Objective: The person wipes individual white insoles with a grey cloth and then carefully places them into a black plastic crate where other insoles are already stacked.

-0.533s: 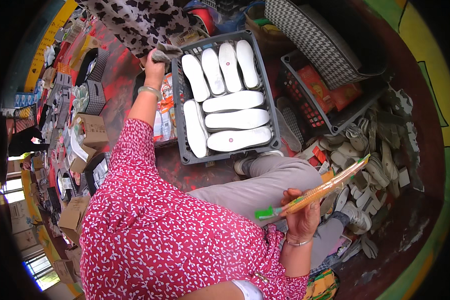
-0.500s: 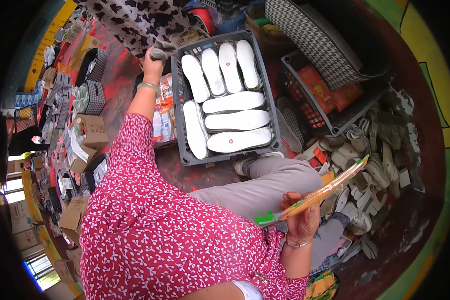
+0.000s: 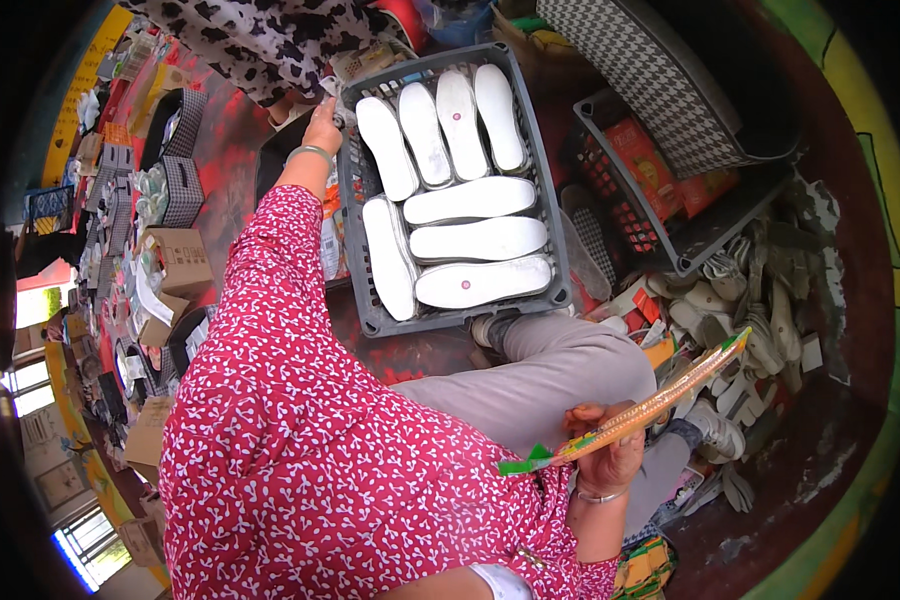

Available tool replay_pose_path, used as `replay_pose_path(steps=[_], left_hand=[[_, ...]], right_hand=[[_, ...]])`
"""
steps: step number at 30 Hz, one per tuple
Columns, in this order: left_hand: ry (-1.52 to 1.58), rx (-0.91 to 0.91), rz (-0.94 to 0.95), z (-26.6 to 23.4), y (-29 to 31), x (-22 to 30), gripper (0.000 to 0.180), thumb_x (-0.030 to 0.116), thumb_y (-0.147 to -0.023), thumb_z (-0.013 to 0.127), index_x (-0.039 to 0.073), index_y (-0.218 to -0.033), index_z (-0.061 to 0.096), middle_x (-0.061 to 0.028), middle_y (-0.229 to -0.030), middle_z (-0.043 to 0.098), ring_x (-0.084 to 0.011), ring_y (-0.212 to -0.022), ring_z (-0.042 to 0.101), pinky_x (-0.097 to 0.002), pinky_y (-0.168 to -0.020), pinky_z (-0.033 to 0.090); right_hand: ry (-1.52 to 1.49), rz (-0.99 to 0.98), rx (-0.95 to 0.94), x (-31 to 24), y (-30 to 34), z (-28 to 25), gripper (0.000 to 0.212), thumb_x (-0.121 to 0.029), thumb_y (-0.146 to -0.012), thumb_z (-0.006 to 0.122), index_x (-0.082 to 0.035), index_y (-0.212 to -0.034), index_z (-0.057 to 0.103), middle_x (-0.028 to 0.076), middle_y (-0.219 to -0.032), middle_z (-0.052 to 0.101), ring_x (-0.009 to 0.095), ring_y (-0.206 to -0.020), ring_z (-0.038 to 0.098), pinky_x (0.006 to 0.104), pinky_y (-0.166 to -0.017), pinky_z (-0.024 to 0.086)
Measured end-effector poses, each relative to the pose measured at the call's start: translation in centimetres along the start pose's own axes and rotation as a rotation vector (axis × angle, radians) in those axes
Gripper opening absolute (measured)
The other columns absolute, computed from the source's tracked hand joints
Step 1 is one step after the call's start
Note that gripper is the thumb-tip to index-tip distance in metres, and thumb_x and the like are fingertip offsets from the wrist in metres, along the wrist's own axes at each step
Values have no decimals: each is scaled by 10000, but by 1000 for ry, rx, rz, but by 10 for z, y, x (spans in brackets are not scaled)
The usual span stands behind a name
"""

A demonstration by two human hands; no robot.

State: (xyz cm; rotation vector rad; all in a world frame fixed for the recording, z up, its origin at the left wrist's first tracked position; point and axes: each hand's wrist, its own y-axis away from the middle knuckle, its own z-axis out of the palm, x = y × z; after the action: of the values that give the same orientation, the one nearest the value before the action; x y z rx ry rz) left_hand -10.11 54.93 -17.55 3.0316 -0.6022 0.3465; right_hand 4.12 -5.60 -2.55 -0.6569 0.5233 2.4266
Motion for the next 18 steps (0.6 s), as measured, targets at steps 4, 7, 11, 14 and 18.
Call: replay_pose_path(steps=[4,7,11,14,18], left_hand=[[115,135,119,-11,15,-8,561,-33,-714,466,123,-1252,471,-187,-1308,421,-324,-1186,434,-353,-985,355],[273,347,230,-30,69,1,512,-64,-668,443,65,-1149,560,-195,-1165,541,-337,-1107,495,-348,-948,384],[265,256,349,-39,134,-7,482,-62,-645,478,58,-1101,581,-194,-1133,561,-354,-1054,522,-369,-914,407],[311,276,391,-50,158,0,452,-99,-617,455,21,-1029,598,-201,-1051,591,-363,-1010,542,-377,-909,412],[682,136,328,-85,198,77,379,-70,-680,492,5,-1038,592,-174,-1027,610,-312,-967,576,-331,-848,444]], right_hand=[[-6,-42,0,1,2,-1,339,-256,-818,641,10,-974,501,243,-1007,595,340,-918,601,444,-813,488],[-14,-56,-34,2,4,-9,344,-236,-840,611,18,-1047,506,246,-1019,593,340,-909,608,443,-825,483],[-23,-59,-11,2,10,-14,396,-244,-845,599,1,-1132,480,242,-1018,591,332,-910,604,410,-808,496],[-24,-73,-40,0,11,-12,434,-258,-838,604,-11,-1165,461,226,-1034,581,328,-929,589,403,-802,495],[-56,-156,-74,-3,22,-11,417,-277,-867,567,-31,-1183,454,145,-1077,562,261,-1004,550,334,-795,499]])
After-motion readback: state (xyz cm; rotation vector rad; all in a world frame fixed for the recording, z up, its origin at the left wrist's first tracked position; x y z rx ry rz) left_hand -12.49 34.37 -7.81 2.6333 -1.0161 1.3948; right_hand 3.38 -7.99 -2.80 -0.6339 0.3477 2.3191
